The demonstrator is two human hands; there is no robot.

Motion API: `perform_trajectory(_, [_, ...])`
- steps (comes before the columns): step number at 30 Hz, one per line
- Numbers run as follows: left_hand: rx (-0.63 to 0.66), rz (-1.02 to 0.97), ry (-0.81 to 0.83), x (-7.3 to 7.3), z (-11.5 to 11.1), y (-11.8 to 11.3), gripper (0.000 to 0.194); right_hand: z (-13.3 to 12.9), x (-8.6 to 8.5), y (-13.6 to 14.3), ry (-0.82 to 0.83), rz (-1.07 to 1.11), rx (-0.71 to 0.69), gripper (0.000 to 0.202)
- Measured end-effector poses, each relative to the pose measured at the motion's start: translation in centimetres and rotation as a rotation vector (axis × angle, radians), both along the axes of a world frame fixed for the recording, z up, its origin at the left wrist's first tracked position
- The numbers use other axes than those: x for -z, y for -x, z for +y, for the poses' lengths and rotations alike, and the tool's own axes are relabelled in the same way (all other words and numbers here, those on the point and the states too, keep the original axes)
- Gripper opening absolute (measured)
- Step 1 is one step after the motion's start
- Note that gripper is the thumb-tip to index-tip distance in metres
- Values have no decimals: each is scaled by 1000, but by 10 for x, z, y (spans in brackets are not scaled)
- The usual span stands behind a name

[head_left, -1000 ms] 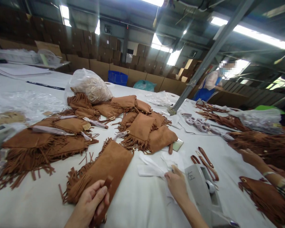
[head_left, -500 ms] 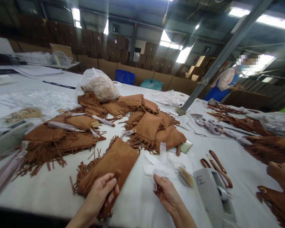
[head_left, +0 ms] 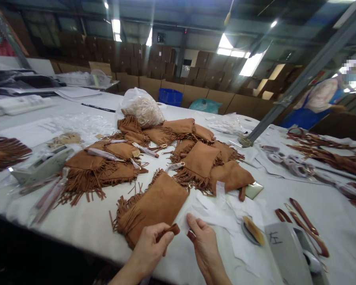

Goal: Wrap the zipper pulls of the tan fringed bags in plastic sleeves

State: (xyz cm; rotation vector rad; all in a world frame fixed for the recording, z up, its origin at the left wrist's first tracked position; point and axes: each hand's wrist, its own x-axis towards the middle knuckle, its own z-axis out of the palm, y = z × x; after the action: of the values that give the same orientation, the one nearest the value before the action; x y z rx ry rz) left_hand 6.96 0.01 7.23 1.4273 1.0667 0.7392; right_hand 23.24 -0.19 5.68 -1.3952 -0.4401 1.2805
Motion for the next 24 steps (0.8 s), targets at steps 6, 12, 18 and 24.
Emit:
perform_trajectory(6, [-32, 48, -84, -1, -2, -1, 24, 1, 3, 7, -44, -92, -12, 36])
perform_trajectory(12, [-60, 40, -65, 0, -1, 0, 26, -3, 1, 12, -63, -186, -67, 36])
perform_trajectory(18, [-81, 72, -77, -4, 1, 3, 26, -6, 0, 14, -72, -384, -216, 43])
perform_trajectory(24, [-39, 37, -95, -4, 5, 10, 22, -6, -5, 13, -43, -572, -367, 48])
